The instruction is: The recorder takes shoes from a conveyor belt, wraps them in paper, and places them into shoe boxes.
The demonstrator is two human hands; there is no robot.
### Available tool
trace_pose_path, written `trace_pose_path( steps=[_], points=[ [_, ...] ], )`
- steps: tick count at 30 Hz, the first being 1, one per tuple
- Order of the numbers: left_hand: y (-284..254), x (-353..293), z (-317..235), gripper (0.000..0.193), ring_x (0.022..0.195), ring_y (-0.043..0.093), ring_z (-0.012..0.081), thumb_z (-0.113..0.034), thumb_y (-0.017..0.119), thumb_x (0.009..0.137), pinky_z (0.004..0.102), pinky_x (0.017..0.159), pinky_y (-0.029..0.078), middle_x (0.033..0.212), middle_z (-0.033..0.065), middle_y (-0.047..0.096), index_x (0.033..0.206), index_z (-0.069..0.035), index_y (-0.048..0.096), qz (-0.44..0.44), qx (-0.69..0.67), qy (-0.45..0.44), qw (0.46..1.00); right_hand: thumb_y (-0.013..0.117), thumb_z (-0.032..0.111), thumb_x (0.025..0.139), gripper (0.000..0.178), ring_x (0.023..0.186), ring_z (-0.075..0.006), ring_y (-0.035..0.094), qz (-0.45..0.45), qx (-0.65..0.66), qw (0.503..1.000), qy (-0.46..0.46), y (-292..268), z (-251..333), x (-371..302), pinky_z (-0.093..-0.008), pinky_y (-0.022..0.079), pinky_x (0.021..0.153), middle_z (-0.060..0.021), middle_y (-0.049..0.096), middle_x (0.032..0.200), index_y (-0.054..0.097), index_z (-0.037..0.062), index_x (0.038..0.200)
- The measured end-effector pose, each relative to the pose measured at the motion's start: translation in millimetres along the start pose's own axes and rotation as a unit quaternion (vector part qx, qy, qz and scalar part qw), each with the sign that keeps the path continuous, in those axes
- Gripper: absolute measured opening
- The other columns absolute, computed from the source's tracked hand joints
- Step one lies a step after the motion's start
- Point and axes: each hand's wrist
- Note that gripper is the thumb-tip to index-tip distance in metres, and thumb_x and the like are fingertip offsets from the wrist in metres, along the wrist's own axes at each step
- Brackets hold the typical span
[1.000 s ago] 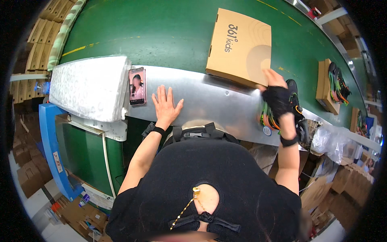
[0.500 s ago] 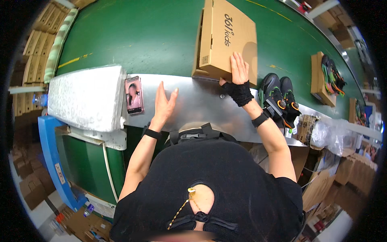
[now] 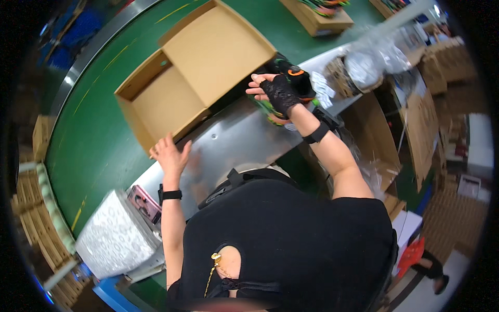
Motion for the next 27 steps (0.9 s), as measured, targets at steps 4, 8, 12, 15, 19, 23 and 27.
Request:
trace_pose_path(
  steps=[4,8,12,15,19,23,27],
  points=[
    [-1,8,-1,0.06,0.1,0.045,0.0274,-0.048,0.062,0.069,0.0479,0.094,0.02,0.1,0.0125,0.05,0.109,-0.005,0.051,-0.032,-0.065,0.015,0.997,0.053,0.019,0.085,0.021,0.07,-0.0193,0.062,-0.208,-0.033,0.935,-0.287,-125,7,5,-0.0248,0.048,0.059,-0.0107,0.062,0.081,0.056,0.0016,0.097],
    [3,17,-13,0.056,0.103,0.045,0.0275,-0.046,0.063,0.068,0.0502,0.094,0.02,0.1,0.0128,0.052,0.104,-0.005,0.054,-0.035,-0.097,0.0,0.995,0.059,0.032,0.078,0.038,0.079,-0.0289,0.06,-0.33,-0.429,0.818,-0.196,-290,-72,38,-0.0336,0.047,0.071,-0.0122,0.064,0.086,0.056,-0.0009,0.097],
    [12,7,-8,0.053,0.105,0.043,0.0312,-0.039,0.066,0.068,0.0462,0.094,0.023,0.107,0.0167,0.049,0.105,-0.004,0.051,-0.116,-0.16,-0.006,0.98,0.061,0.035,0.073,0.043,0.091,-0.0285,0.057,-0.422,-0.617,0.638,-0.186,-253,-157,23,-0.0371,0.043,0.083,-0.0163,0.061,0.092,0.058,0.0008,0.1],
    [2,-10,-9,0.051,0.11,0.04,0.0369,-0.029,0.066,0.07,0.049,0.094,0.029,0.111,0.0204,0.047,0.108,-0.001,0.047,-0.181,-0.211,-0.009,0.96,0.048,0.017,0.077,0.019,0.067,-0.0371,0.055,-0.287,-0.574,0.746,-0.176,-210,-135,-1,-0.0435,0.042,0.057,-0.0228,0.055,0.07,0.058,0.0016,0.075],
    [-8,-52,9,0.047,0.104,0.047,0.0327,-0.021,0.065,0.071,0.0407,0.09,0.037,0.108,0.0195,0.05,0.109,0.001,0.048,-0.199,-0.269,-0.106,0.936,0.043,0.015,0.081,0.02,0.082,-0.0347,0.054,-0.294,-0.527,0.785,-0.142,-211,-141,8,-0.0368,0.04,0.073,-0.0214,0.056,0.084,0.053,-0.0015,0.087],
    [-13,-94,37,0.042,0.094,0.054,0.0299,-0.015,0.062,0.074,0.0367,0.081,0.044,0.103,0.0189,0.054,0.109,0.003,0.047,-0.203,-0.322,-0.194,0.904,0.045,0.013,0.082,0.018,0.08,-0.0265,0.053,-0.43,-0.441,0.767,-0.184,-251,-148,30,-0.0334,0.04,0.076,-0.0173,0.057,0.083,0.053,-0.002,0.088],
    [-46,-146,111,0.025,0.086,0.057,0.0228,-0.012,0.057,0.078,0.0313,0.07,0.047,0.095,0.015,0.058,0.099,0.002,0.056,-0.252,-0.273,-0.345,0.862,0.052,0.02,0.085,0.025,0.078,-0.0212,0.053,-0.449,-0.32,0.738,-0.389,-184,-59,17,-0.0314,0.042,0.073,-0.0122,0.057,0.085,0.053,-0.0031,0.095]
  ],
)
Point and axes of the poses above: each hand's wrist, its own x-axis towards the middle knuckle, its own y-axis out of the palm, z = x × y
